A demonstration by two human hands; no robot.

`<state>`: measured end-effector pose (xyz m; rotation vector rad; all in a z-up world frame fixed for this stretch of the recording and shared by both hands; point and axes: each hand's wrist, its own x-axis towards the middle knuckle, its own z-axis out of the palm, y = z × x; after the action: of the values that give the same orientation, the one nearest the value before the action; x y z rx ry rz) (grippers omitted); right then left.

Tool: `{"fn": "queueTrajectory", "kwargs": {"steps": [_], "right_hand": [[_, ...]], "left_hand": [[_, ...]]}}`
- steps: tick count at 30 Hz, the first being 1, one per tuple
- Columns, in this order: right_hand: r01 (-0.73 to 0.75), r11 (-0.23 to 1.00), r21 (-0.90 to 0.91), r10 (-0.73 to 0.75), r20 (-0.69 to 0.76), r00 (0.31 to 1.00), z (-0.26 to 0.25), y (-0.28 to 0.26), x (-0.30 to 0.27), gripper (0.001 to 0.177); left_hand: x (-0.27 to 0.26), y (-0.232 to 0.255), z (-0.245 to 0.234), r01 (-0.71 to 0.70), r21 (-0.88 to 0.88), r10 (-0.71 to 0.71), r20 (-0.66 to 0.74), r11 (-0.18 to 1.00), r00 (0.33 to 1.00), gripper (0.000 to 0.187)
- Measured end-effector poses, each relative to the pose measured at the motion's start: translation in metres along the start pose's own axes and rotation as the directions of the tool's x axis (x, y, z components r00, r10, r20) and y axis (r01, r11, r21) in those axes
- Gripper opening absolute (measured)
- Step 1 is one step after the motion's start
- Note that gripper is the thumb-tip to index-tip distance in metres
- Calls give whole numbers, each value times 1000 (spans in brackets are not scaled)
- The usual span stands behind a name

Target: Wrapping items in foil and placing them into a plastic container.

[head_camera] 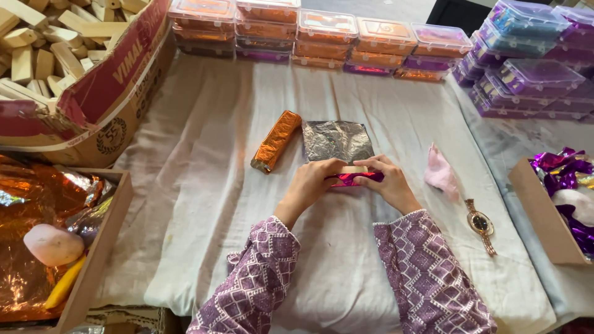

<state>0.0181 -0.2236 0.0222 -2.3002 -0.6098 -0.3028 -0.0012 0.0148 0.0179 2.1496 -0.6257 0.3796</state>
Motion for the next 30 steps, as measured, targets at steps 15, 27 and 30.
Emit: {"fn": "queueTrajectory", "kwargs": {"steps": [15, 27, 30], "right_hand": [[-25, 998, 56, 25, -13, 1000, 4, 4, 0, 34], [-6, 1000, 24, 6, -23, 1000, 8, 7, 1, 28], [6, 1000, 17, -6, -20, 1000, 8, 8, 2, 27]], "left_hand": [[2, -12, -1, 42, -108, -39, 32, 993, 999, 22], [0, 17, -14, -30, 181, 10, 109, 983, 994, 72], [-2, 7, -6, -95, 239, 68, 117, 966, 991, 50]]}}
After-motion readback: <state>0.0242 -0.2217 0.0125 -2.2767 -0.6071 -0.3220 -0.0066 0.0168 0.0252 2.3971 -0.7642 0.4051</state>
